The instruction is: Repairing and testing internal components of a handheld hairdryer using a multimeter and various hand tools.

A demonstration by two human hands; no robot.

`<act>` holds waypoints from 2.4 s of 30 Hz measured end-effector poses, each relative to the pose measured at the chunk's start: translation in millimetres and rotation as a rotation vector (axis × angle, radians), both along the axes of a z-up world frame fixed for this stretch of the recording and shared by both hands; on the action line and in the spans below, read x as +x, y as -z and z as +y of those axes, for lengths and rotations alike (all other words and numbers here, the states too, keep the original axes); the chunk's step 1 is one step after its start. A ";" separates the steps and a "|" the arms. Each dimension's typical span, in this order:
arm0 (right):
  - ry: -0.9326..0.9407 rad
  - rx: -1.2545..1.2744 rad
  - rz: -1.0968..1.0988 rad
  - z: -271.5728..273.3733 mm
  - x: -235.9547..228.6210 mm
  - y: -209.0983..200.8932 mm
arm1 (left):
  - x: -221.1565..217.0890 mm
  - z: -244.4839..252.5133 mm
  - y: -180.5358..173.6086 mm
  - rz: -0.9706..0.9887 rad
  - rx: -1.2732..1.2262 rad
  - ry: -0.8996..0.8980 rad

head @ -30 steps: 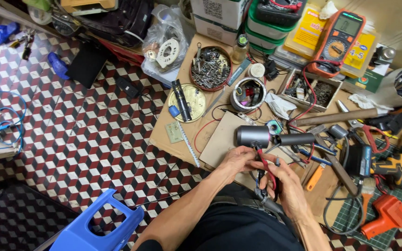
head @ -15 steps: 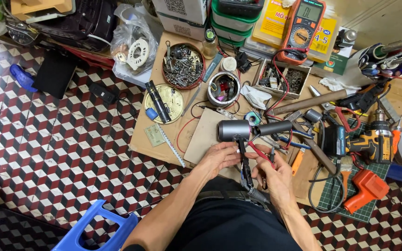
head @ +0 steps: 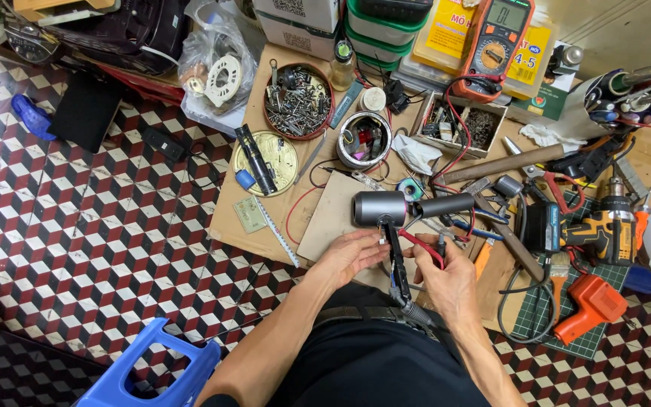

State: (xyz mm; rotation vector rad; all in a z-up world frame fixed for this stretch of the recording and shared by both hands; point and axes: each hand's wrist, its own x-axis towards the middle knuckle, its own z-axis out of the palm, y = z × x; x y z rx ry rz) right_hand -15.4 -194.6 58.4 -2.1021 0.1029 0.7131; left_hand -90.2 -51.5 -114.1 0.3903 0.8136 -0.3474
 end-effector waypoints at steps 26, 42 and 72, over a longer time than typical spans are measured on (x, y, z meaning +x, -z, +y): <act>0.063 0.470 0.086 -33.9 46.6 -10.1 | 2.5 35.8 -107.7 -0.413 1.593 0.332; 0.427 0.548 -0.069 -105.8 70.2 -36.5 | 21.9 25.4 -149.6 -0.644 1.567 0.219; 0.638 1.194 0.308 -64.3 84.0 20.1 | 122.7 -32.4 -173.6 -0.307 -0.224 -0.375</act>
